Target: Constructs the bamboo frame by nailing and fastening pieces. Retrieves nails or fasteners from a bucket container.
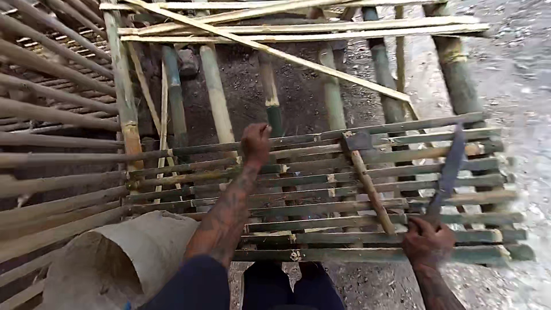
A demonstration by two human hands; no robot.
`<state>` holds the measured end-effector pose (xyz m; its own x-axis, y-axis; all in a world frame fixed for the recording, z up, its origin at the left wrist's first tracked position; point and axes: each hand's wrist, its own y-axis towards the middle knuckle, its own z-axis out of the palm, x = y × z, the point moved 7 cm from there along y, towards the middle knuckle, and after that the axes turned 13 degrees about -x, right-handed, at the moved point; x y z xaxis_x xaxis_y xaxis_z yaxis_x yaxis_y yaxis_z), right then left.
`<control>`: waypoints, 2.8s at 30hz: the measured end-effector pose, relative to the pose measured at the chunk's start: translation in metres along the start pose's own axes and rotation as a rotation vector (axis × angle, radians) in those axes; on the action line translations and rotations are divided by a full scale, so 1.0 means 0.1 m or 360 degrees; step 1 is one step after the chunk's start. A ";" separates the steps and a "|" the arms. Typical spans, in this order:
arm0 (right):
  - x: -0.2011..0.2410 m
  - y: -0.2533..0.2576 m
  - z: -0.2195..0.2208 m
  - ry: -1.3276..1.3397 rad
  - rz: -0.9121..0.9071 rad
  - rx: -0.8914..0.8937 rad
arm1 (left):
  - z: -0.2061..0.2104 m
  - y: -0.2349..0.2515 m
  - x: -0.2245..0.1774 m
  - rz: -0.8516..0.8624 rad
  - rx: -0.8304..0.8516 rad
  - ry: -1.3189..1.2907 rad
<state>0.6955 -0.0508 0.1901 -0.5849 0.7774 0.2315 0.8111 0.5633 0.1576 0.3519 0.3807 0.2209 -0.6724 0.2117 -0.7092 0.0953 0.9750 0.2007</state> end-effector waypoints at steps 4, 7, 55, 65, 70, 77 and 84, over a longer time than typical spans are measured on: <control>-0.05 -0.02 0.04 -0.0034 -0.0063 0.0004 | 0.44 0.28 0.24 -0.0010 0.0262 0.0377; 0.03 0.07 -0.14 -0.0062 -0.0115 -0.0063 | 0.62 0.24 0.51 -0.0153 0.0250 0.0487; 3.82 0.66 1.53 0.0497 -0.0957 0.0614 | 0.60 -0.23 0.32 0.0297 0.0115 -0.0431; 3.80 0.64 1.59 0.0533 -0.1022 0.0449 | 0.62 -0.22 0.39 0.0260 0.0174 -0.0417; 3.79 0.61 1.58 0.0541 -0.1046 0.0383 | 0.63 -0.24 0.39 0.0284 0.0170 -0.0399; 3.78 0.63 1.46 0.0824 -0.1021 0.0328 | 0.64 -0.29 0.37 0.0448 0.0142 -0.0325; 2.10 0.87 0.30 0.0421 -0.0170 0.0201 | 0.69 -0.31 0.39 0.0453 0.0133 -0.0313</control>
<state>0.6430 0.1703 0.2239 -0.6309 0.6214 0.4646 0.7281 0.6811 0.0777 0.3734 0.3628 0.1404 -0.4567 0.4769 -0.7510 0.3237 0.8754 0.3590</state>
